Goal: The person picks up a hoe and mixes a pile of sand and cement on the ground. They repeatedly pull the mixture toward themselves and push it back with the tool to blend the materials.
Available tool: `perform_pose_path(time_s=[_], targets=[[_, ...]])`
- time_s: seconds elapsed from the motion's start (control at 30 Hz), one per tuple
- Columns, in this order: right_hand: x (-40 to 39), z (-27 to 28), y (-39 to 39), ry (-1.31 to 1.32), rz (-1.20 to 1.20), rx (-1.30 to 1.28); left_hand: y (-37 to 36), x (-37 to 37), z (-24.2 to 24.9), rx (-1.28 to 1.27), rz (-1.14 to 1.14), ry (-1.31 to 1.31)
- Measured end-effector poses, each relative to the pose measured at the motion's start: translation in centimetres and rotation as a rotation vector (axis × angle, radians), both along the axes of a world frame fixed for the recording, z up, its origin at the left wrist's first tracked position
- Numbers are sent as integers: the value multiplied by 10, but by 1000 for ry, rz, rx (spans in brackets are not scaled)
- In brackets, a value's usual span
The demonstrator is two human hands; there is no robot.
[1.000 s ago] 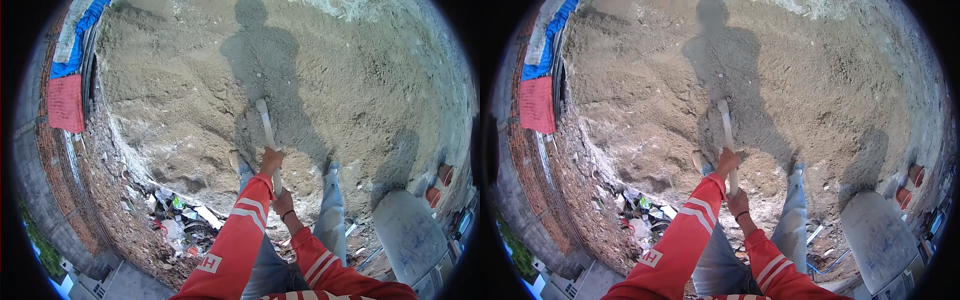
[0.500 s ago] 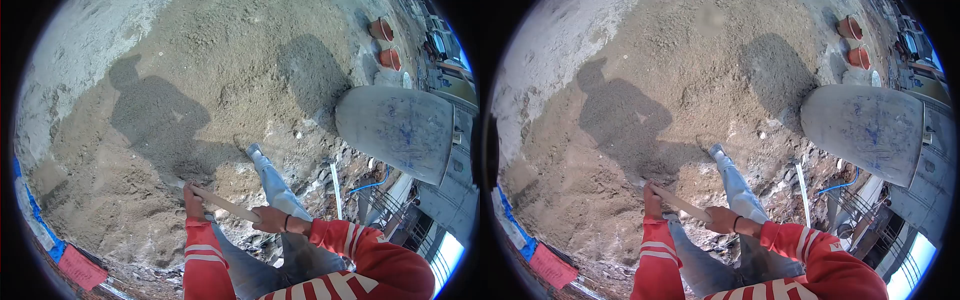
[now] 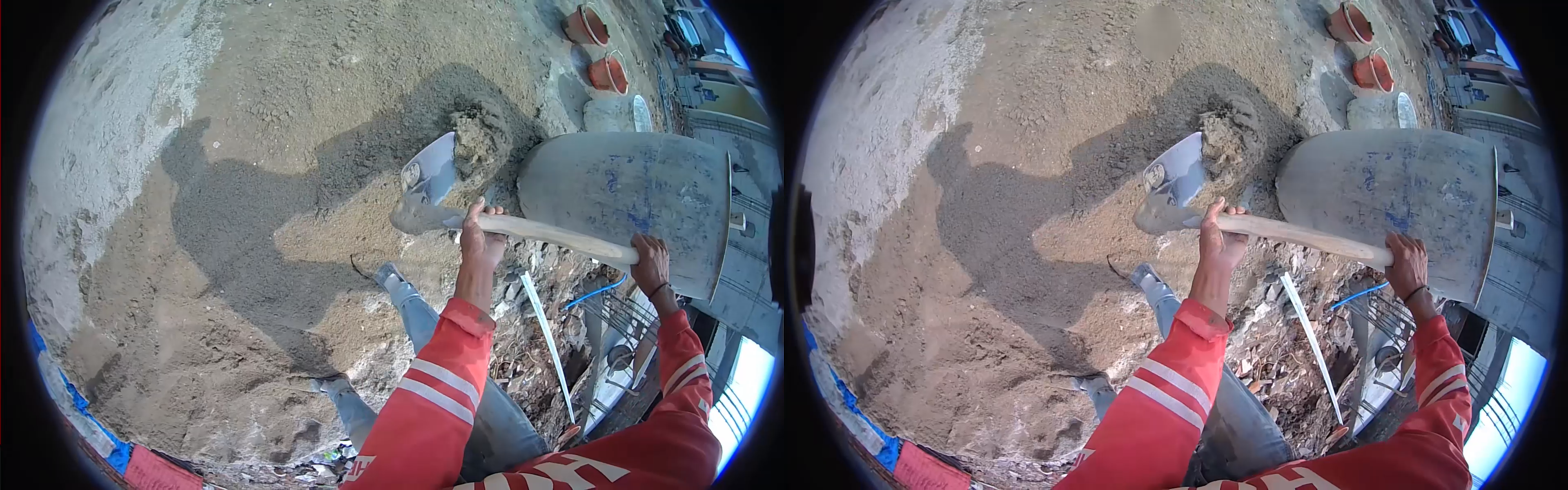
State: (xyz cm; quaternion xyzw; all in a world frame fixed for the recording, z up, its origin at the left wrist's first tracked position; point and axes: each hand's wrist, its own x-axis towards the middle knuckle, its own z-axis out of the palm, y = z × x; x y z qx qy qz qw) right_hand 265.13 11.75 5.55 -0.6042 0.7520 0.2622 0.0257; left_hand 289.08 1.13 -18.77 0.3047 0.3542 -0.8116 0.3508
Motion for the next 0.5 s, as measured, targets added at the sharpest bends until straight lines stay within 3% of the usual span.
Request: perform_pose_path(time_s=[0.1, 0.2, 0.23, 0.33, 0.4, 0.5], targets=[[33, -20, 15, -172, 26, 38, 6, 49, -2, 10, -12, -76], [121, -64, 37, -550, -36, 294, 43, 147, -33, -83, 90, -231], [157, -84, 48, -553, -7, 458, 58, 186, -46, -25, 86, -340], [293, -140, 81, -719, 18, 574, 95, 335, -76, 169, 119, -627], [391, -172, 101, -842, 20, 553, 121, 438, -86, 106, 11, -920], [538, -218, 124, -1005, 3, 601, 141, 582, -86, 100, 44, -1217]])
